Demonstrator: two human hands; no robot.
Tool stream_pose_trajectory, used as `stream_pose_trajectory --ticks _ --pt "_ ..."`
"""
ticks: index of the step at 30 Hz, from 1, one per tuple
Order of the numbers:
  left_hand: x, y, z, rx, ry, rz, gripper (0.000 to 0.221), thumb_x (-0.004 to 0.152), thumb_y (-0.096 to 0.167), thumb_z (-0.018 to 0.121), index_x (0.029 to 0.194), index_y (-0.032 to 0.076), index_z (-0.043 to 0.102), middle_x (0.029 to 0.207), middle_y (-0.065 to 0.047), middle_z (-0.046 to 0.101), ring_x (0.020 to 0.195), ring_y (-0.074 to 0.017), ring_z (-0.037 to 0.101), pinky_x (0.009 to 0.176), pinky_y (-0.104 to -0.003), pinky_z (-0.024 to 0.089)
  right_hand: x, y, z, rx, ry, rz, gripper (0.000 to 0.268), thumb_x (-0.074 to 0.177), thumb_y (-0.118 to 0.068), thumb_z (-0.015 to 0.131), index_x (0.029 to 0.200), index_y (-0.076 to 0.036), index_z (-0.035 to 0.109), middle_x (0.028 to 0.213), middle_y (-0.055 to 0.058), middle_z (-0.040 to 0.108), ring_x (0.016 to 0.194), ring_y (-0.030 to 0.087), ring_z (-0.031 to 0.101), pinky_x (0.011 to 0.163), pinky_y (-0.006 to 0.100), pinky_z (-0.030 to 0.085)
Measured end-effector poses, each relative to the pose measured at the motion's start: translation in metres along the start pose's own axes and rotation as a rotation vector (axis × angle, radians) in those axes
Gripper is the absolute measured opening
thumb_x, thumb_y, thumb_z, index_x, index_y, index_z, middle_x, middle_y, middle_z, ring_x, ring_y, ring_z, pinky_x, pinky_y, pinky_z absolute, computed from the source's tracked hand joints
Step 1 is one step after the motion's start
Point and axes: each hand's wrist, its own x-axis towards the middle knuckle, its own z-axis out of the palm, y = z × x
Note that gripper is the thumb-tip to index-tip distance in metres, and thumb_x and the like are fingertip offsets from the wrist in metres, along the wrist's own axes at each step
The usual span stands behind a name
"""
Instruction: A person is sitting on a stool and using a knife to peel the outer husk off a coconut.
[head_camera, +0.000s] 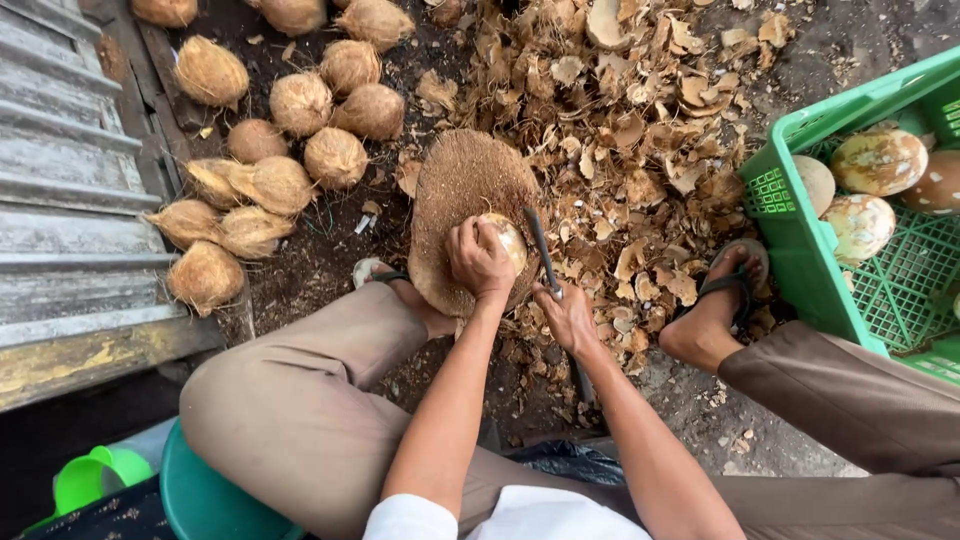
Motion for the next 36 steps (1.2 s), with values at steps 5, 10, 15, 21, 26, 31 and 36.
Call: stream_pose_trajectory --ticks 5,10,15,21,26,31,36 --pt "0.008 0.004 0.004 -0.045 -0.046 -0.048 0.026 0.099 0.035 0.05 0.103 0.017 0.068 0.088 -0.004 0.059 0.087 -0.0285 0.062 0.075 -0.042 0.051 0.002 -0.054 -0.015 0.154 0.118 -0.223 0.037 0.1 -0.034 0.065 0.069 -0.013 0.059 0.05 0.002 0.053 0.048 0.014 0.05 0.053 0.028 0.039" --pt "0.003 0.008 -0.005 -0.037 -0.038 -0.023 0.023 0.098 0.033 0.053 0.102 0.016 0.067 0.089 -0.008 0.059 0.09 -0.0324 0.063 0.078 -0.044 0.052 -0.004 -0.031 0.001 0.257 -0.011 -0.145 0.036 0.1 -0.036 0.065 0.073 -0.012 0.063 0.05 0.004 0.056 0.043 0.012 0.051 0.046 0.026 0.047" --pt "0.01 0.01 -0.013 -0.042 -0.13 -0.063 0.033 0.101 0.036 0.043 0.105 0.015 0.068 0.093 -0.008 0.061 0.089 -0.0311 0.063 0.076 -0.044 0.05 0.006 -0.015 -0.004 0.169 -0.07 -0.044 0.042 0.097 -0.048 0.062 0.077 -0.011 0.058 0.051 0.003 0.052 0.043 0.013 0.049 0.043 0.027 0.041" --pt "0.007 0.011 -0.007 -0.103 -0.053 -0.142 0.03 0.095 0.042 0.052 0.1 0.013 0.057 0.088 -0.013 0.063 0.09 -0.037 0.064 0.077 -0.047 0.051 -0.002 -0.056 -0.003 0.553 0.143 -0.299 0.038 0.099 -0.015 0.063 0.064 -0.013 0.051 0.041 0.002 0.045 0.033 0.01 0.048 0.036 0.022 0.042" --pt "0.01 0.007 -0.004 -0.09 -0.058 -0.096 0.034 0.093 0.048 0.056 0.091 0.014 0.056 0.086 -0.011 0.062 0.087 -0.034 0.063 0.074 -0.044 0.049 -0.012 -0.021 0.014 0.454 -0.156 0.076 0.03 0.103 -0.019 0.057 0.076 -0.006 0.058 0.047 0.004 0.051 0.035 0.015 0.047 0.035 0.029 0.045" --pt "0.019 0.019 -0.011 -0.07 -0.033 -0.082 0.042 0.094 0.055 0.061 0.087 0.014 0.06 0.093 -0.007 0.062 0.091 -0.0292 0.061 0.077 -0.043 0.048 -0.01 -0.041 -0.009 0.378 -0.174 0.085 0.025 0.104 -0.017 0.057 0.084 -0.002 0.058 0.052 0.005 0.051 0.037 0.014 0.045 0.036 0.027 0.044" --pt "0.013 -0.01 0.019 -0.062 -0.119 -0.292 0.042 0.101 0.051 0.052 0.088 0.019 0.076 0.097 -0.003 0.062 0.092 -0.026 0.061 0.083 -0.037 0.045 0.012 -0.042 -0.039 0.379 0.016 -0.244 0.029 0.104 -0.021 0.058 0.076 -0.013 0.054 0.049 0.002 0.051 0.036 0.012 0.048 0.035 0.023 0.041"
